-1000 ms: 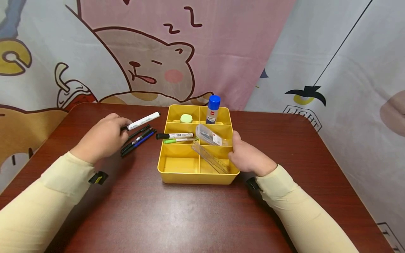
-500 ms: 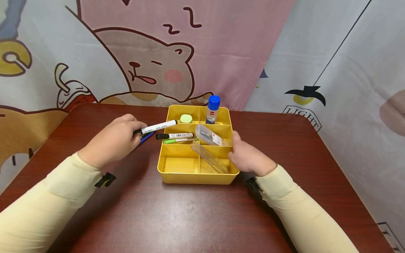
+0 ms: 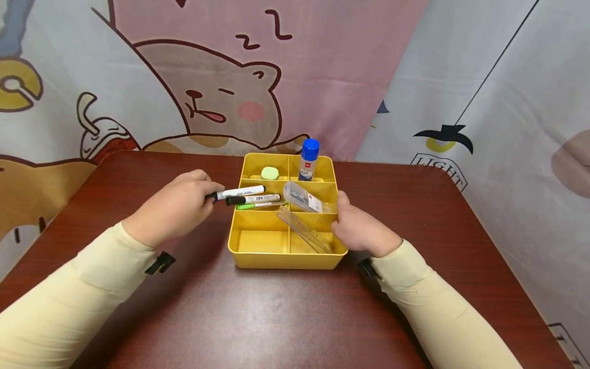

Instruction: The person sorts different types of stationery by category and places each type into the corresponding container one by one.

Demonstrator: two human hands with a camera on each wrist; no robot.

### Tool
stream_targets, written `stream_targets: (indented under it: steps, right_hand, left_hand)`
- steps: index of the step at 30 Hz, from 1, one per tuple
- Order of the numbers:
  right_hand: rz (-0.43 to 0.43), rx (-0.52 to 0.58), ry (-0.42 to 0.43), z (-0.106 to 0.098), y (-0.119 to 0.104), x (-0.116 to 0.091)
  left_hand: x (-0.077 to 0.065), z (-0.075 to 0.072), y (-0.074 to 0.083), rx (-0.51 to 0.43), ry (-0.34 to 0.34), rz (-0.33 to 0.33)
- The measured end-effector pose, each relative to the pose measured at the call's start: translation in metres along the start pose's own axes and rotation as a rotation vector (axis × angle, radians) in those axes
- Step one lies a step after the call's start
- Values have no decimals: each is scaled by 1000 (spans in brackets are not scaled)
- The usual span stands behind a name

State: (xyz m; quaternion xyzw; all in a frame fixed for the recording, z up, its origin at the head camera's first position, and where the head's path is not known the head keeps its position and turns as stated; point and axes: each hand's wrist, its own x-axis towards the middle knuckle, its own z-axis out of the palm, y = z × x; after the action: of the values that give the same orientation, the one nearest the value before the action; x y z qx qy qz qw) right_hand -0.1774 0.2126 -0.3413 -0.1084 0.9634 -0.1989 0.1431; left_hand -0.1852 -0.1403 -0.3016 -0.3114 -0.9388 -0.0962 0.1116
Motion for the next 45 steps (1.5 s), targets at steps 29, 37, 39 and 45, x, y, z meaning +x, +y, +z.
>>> stream_targets:
  steps: [29, 37, 39, 45]
  right_hand:
    - [-3, -5, -8, 0, 1, 1]
    - [-1, -4, -5, 0, 0, 0]
    - [0, -6, -5, 0, 0, 0]
    - [0, -8, -5, -1, 0, 0]
  left_hand:
    - [10, 3, 11, -37, -33, -1]
    - [13, 4, 16, -28, -67, -11]
    - [14, 4, 17, -25, -78, -15]
    - [15, 4, 19, -28, -108, -28]
